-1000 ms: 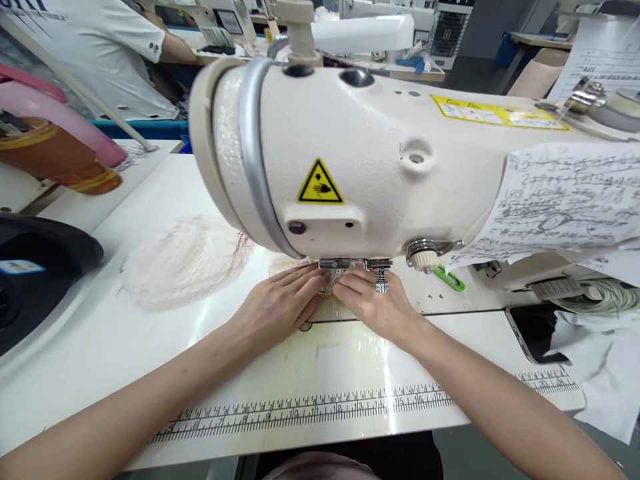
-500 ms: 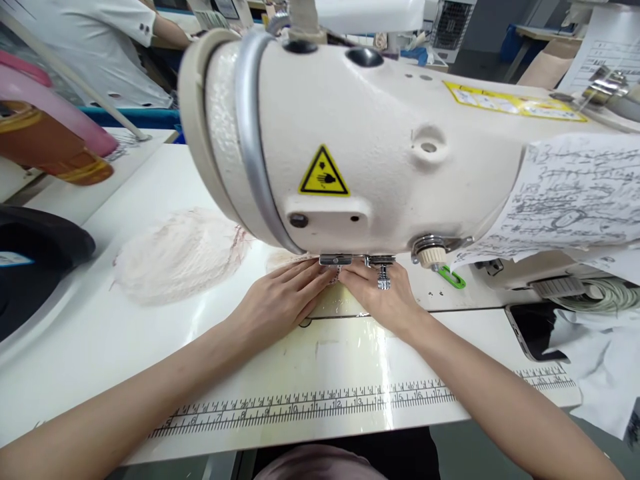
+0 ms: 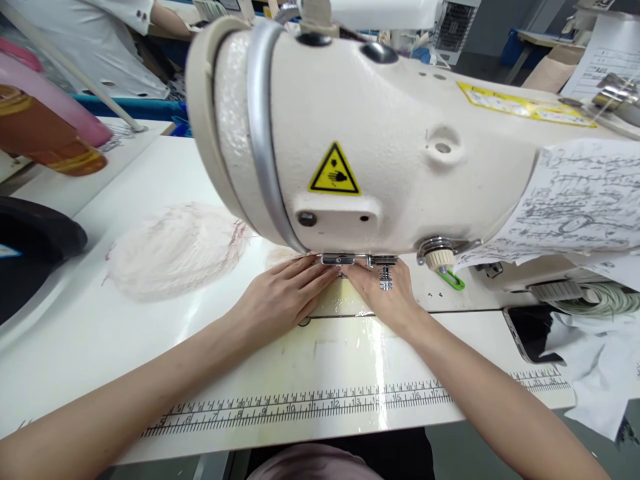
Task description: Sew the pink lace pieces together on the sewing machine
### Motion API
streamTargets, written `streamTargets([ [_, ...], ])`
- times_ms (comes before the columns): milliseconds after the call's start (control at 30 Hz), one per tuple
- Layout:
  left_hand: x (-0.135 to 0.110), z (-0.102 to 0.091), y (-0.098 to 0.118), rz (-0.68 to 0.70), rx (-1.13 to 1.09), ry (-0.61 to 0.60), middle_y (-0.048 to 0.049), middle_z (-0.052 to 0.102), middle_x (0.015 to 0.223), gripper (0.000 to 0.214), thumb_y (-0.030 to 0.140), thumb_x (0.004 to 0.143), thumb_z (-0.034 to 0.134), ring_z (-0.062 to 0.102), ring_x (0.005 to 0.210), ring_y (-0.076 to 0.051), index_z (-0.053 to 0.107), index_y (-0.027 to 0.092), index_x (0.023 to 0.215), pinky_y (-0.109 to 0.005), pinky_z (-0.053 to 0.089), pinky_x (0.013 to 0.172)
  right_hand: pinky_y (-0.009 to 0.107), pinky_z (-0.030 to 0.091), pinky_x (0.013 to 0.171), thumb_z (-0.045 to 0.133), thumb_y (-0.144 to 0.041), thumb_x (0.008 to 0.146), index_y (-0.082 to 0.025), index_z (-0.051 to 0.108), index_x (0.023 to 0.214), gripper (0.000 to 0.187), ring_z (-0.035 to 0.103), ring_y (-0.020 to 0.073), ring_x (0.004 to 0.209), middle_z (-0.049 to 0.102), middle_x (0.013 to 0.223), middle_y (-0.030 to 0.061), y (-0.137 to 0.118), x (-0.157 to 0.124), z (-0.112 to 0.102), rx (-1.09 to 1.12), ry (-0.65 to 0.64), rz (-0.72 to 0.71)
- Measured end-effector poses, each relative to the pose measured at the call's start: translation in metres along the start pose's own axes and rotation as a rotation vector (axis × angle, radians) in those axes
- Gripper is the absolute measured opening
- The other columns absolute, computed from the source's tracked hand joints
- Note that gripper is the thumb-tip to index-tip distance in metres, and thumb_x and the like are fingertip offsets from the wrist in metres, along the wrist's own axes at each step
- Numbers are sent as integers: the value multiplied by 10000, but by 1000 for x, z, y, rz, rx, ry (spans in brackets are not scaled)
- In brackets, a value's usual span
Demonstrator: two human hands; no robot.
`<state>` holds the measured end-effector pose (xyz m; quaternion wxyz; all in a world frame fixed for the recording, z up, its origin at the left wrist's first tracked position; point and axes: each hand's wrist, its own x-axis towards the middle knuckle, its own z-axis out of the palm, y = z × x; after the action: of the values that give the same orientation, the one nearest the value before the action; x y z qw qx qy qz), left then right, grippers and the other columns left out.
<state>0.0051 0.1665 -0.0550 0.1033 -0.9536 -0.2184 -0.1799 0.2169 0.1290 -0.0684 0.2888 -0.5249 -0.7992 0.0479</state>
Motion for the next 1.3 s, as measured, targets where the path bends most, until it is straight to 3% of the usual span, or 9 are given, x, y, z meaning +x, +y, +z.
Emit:
streamTargets([
  [200,2,-3,2,18,52,17,-121,619,1253,329,151,944,434,584,1157,-269,599,86,1220,-403,504,969,319,525,776,480,-281,955,-230,686,1015,221,672,155,844,725,993,10,7,-4,5,-86,43,-43],
  [367,1,-5,7,71,57,25,-165,634,1210,341,36,912,399,601,1133,-258,597,21,1189,-391,500,970,357,512,808,455,-334,967,-215,667,1107,280,672,182,916,696,1123,42,-4,-10,-1,-218,-14,-34],
  [600,-1,2,3,-6,40,5,-131,599,1276,348,177,952,411,582,1170,-263,572,68,1242,-403,485,995,396,477,853,425,-381,975,-192,673,1102,337,651,209,1026,681,1149,87,-19,-10,-6,-174,-50,14],
  [1033,2,2,2,-6,75,20,-123,614,1257,357,205,954,399,602,1140,-264,605,54,1204,-391,477,990,426,452,887,395,-401,982,-220,646,1167,360,644,213,1013,640,1227,78,-19,-9,-6,-199,-103,41],
  [1300,5,-2,3,-58,63,-37,-152,587,1289,397,235,952,385,555,1196,-291,575,38,1240,-421,459,992,403,459,860,416,-400,972,-222,650,1167,353,646,210,947,649,1198,91,-22,-8,-6,-261,-73,25],
])
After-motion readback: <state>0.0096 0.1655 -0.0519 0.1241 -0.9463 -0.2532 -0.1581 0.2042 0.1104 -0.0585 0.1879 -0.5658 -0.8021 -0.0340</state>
